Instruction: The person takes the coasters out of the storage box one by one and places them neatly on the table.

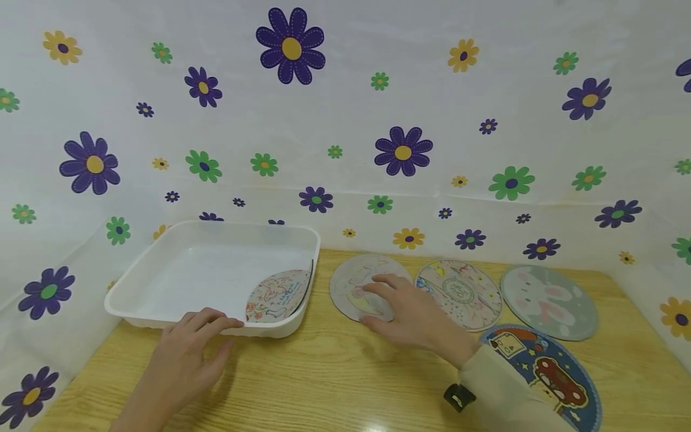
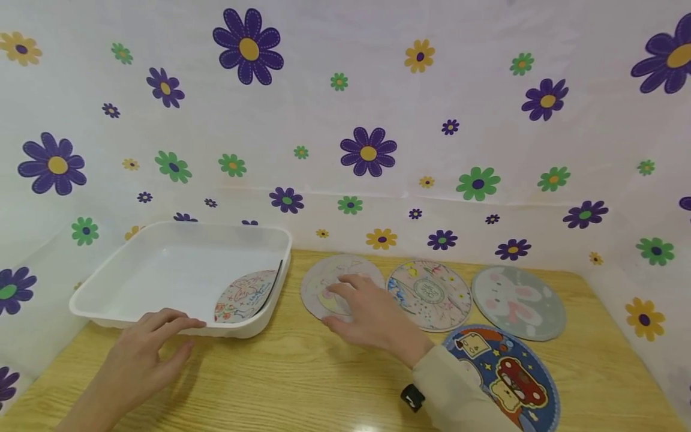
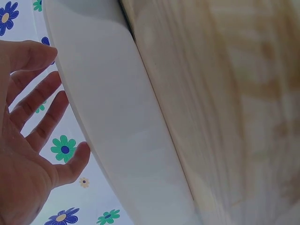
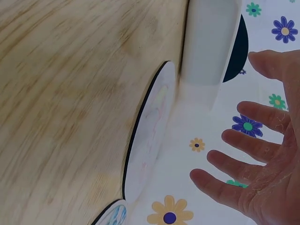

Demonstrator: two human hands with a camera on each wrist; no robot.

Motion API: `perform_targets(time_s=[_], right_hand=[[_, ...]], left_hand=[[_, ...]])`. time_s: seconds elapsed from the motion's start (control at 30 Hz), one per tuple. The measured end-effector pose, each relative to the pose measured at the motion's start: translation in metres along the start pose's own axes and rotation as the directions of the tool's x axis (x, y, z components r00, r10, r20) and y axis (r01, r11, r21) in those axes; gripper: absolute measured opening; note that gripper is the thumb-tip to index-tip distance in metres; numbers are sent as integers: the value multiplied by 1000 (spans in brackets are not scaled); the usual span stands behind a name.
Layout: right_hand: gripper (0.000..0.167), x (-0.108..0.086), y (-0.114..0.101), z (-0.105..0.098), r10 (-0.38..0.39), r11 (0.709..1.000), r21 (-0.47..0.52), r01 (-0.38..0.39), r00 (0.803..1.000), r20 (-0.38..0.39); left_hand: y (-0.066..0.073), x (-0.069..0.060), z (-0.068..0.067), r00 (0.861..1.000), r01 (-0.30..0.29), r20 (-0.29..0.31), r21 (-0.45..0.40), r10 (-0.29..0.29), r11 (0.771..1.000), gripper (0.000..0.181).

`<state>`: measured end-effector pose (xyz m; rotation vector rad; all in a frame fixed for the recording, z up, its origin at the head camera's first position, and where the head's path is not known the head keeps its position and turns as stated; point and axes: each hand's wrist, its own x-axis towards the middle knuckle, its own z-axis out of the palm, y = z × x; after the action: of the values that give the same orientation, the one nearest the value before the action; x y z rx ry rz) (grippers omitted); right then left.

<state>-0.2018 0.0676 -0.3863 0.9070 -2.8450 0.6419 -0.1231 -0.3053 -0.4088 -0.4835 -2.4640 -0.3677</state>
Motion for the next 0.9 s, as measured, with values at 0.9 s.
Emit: perform_targets(time_s=[0.9], right_hand=[[55,37,-33,28,-18,995,96,17,1000,12]], left_hand=[[0,0,1,1000,10,8,-14,-10,1000,30]])
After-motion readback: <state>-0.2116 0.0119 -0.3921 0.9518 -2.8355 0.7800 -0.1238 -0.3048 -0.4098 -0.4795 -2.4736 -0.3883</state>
